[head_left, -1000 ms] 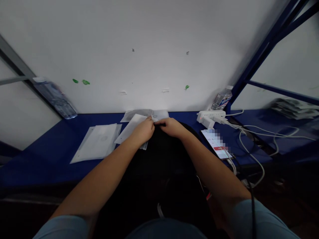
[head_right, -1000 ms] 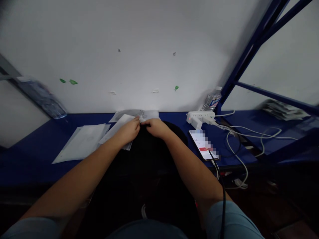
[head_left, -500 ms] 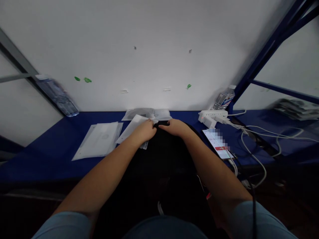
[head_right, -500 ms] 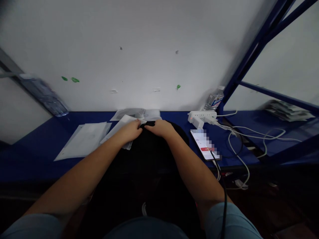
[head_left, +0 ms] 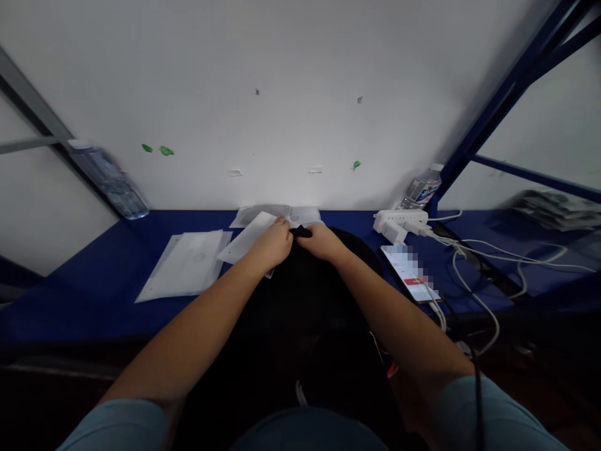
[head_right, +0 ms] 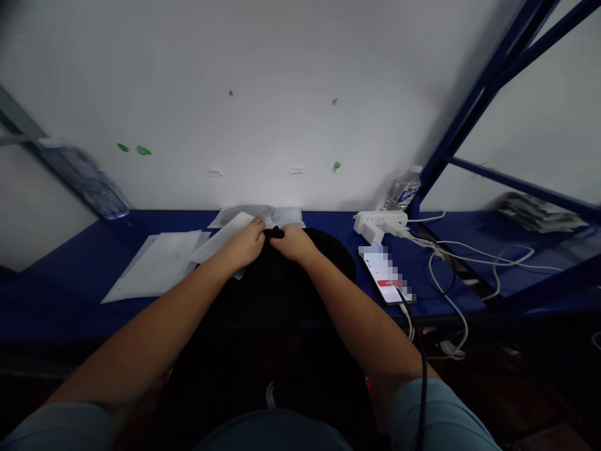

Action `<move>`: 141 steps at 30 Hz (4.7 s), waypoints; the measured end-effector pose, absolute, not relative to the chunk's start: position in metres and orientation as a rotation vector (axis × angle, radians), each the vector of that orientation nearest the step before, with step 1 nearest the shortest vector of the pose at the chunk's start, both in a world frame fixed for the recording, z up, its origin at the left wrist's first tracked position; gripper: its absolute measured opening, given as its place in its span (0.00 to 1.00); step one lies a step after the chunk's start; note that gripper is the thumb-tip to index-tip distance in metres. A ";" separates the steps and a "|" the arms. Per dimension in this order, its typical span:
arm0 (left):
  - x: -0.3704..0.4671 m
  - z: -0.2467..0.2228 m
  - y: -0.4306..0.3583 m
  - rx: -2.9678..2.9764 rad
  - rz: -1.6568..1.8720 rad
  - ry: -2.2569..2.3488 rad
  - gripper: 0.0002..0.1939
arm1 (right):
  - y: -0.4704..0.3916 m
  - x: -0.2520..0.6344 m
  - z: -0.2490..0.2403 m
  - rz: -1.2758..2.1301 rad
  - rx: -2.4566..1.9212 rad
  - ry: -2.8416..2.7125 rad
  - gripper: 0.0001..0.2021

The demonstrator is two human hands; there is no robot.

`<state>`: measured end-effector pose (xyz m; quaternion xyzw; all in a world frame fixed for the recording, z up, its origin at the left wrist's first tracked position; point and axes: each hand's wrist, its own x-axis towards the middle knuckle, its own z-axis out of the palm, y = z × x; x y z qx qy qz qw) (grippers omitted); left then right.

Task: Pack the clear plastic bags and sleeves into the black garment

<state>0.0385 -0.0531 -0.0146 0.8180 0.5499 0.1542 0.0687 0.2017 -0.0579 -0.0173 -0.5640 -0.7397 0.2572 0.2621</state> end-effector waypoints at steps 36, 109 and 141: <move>0.037 -0.004 -0.050 2.542 0.388 1.708 0.23 | -0.059 0.204 -0.013 0.651 -1.438 -2.018 0.09; 0.019 -0.008 -0.062 2.436 0.404 1.889 0.21 | -0.081 0.191 -0.012 1.250 -1.358 -1.347 0.40; 0.025 0.014 -0.069 2.501 0.086 1.773 0.23 | -0.060 0.186 -0.039 1.162 -1.265 -1.113 0.36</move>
